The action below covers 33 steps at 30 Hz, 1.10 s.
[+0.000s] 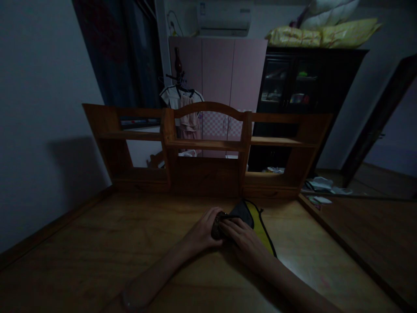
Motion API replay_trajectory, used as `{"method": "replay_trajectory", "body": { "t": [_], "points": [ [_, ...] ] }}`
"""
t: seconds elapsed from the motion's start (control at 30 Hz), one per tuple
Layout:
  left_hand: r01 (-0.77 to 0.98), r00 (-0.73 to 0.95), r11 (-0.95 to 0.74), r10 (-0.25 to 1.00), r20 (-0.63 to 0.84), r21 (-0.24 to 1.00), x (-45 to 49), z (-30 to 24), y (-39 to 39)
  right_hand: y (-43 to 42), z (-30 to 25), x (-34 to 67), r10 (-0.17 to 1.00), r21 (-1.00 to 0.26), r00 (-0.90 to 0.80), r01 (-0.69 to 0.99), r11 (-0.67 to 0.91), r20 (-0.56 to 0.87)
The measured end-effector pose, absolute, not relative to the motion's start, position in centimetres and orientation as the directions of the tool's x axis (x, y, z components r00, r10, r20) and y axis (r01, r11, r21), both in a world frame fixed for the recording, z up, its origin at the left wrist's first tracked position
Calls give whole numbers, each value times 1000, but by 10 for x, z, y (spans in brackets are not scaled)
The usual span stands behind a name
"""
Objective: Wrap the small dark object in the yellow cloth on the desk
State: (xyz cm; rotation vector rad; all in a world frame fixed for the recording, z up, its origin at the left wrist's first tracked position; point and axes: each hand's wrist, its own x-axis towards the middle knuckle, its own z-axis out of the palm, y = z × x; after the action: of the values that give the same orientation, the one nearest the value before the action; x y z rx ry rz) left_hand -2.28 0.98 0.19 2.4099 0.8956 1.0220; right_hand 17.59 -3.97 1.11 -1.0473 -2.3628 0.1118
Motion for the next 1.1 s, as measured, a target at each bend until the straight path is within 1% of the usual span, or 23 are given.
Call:
{"method": "replay_trajectory", "body": {
  "t": [0.1, 0.3, 0.4, 0.5, 0.63, 0.8, 0.93, 1.1],
  "points": [
    [412, 523, -727, 682, 511, 549, -22, 3, 9, -40, 12, 175, 712, -306, -552, 653, 692, 434],
    [467, 503, -713, 700, 506, 523, -22, 1, 10, -41, 14, 175, 708, -392, -557, 591, 705, 434],
    [514, 535, -730, 683, 498, 450, -24, -1, 9, -40, 14, 176, 704, -441, -562, 549, 710, 434],
    [564, 533, -748, 654, 536, 351, -26, -1, 8, -39, 14, 179, 690, -496, -568, 485, 721, 448],
    [584, 474, -749, 628, 618, 313, -26, 2, 3, -37, 14, 180, 681, -549, -544, 415, 726, 490],
    [557, 431, -765, 600, 674, 325, -24, 7, -4, -37, 16, 180, 655, -532, -546, 393, 751, 522],
    [534, 417, -773, 594, 688, 344, -23, 7, -5, -37, 12, 181, 659, -489, -526, 443, 752, 537],
    [517, 435, -776, 602, 670, 362, -24, 7, -3, -37, 7, 184, 646, -393, -541, 517, 761, 539]
  ]
}}
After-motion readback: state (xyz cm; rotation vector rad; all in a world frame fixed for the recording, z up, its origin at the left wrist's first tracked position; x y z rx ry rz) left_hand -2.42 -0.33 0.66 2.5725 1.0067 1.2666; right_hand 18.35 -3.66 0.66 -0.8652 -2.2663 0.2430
